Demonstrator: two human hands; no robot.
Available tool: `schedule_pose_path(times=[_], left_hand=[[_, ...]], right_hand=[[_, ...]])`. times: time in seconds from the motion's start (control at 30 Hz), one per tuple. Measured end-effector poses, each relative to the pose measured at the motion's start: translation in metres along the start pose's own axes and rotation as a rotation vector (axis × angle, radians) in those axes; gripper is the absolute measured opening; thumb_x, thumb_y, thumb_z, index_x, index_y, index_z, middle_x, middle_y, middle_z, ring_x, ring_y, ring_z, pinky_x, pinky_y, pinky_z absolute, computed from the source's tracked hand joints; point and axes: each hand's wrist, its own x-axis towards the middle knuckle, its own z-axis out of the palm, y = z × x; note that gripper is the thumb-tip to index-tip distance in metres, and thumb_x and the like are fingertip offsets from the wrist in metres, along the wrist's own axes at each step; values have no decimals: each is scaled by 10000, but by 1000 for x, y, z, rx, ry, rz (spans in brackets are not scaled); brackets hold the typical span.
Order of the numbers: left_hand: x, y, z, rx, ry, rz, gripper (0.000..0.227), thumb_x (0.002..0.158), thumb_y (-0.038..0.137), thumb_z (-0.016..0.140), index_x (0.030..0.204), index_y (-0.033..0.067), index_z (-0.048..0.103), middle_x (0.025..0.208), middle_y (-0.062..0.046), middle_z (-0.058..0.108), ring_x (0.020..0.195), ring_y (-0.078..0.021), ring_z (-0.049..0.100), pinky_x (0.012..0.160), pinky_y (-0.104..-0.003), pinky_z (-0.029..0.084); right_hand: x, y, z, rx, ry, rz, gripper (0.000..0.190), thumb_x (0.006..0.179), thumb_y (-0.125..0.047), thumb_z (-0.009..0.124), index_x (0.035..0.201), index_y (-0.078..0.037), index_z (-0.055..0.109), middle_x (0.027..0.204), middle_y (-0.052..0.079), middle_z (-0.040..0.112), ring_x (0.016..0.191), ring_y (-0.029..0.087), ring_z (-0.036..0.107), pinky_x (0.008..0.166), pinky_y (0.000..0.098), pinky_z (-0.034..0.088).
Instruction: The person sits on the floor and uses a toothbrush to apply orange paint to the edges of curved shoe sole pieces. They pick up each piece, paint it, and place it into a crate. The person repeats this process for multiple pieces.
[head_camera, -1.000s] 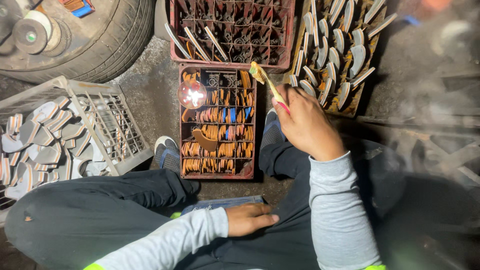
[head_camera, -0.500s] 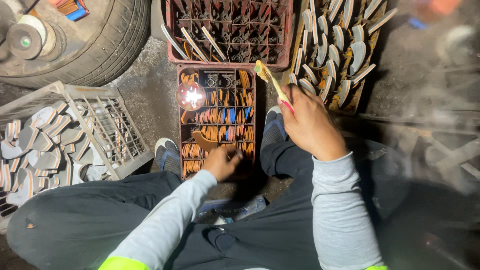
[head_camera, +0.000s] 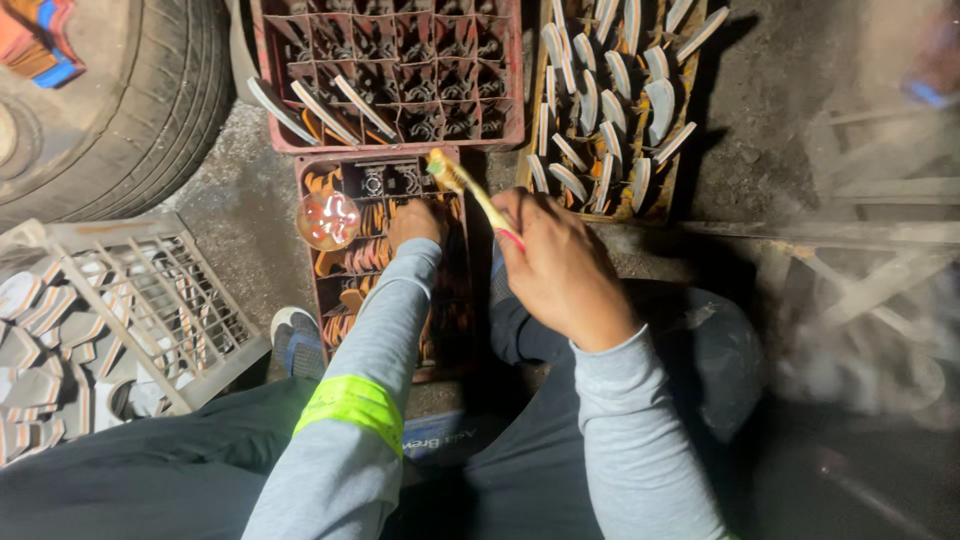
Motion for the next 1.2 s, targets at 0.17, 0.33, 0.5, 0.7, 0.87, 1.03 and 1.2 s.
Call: schedule_pose_path(times=[0.17, 0.33, 0.5, 0.7, 0.87, 1.03, 1.2], left_hand=[[6, 20, 2, -36, 1, -124, 407, 825, 470, 776, 879, 67, 769, 954, -192, 744, 914, -383, 718, 804, -485, 576], [-9, 28, -8, -27, 136, -17, 377, 804, 468, 806, 845, 95, 777, 868, -186, 747, 813, -385, 720, 728, -490, 578], [-40, 24, -23, -234, 324, 134, 199, 865, 338, 765, 842, 140, 774, 697, -170, 710, 642, -376, 697, 626, -500, 560], [-67, 13, -50, -291, 350, 139, 224, 867, 312, 798, 870, 90, 776, 667, -192, 687, 612, -368, 678, 595, -484, 540], [-74, -16, -118, -936, 131, 95, 194, 910, 191, 759, 981, 14, 797, 765, -70, 741, 622, -150, 661, 579, -315, 540], [-111, -42, -213, -1258, -382, -13, 188, 959, 136, 706, 1060, -4, 780, 739, -22, 679, 586, -102, 582, 523, -260, 480], [-146, -53, -267, -1263, -386, 53, 252, 947, 163, 741, 1093, -42, 764, 755, -54, 687, 632, -119, 630, 569, -294, 562]], right_hand=[[2, -3, -2, 38, -31, 9, 185, 933, -79, 613, 1111, -36, 592, 939, 203, 650, 900, 416, 637, 795, 495, 499], [0, -1, -2, 48, 0, -19, 197, 931, -58, 615, 1124, -26, 591, 944, 216, 651, 903, 431, 635, 790, 501, 494], [3, 1, -2, 92, 4, -29, 174, 950, -58, 592, 1120, -21, 589, 944, 230, 665, 897, 442, 650, 803, 512, 508], [5, 8, 1, -10, 12, 86, 167, 981, -133, 572, 1100, -22, 611, 968, 265, 690, 921, 470, 649, 764, 541, 502], [4, 21, 10, -13, -16, 101, 160, 1002, -160, 562, 1057, -13, 593, 951, 287, 664, 939, 483, 631, 776, 549, 494], [12, 26, 38, 201, -105, 12, 230, 1085, -241, 546, 1063, -13, 570, 944, 243, 652, 910, 437, 627, 745, 495, 519], [8, 3, 56, 796, -679, 403, 252, 1023, -365, 440, 1095, -127, 481, 920, 56, 683, 795, 167, 716, 593, 362, 608]])
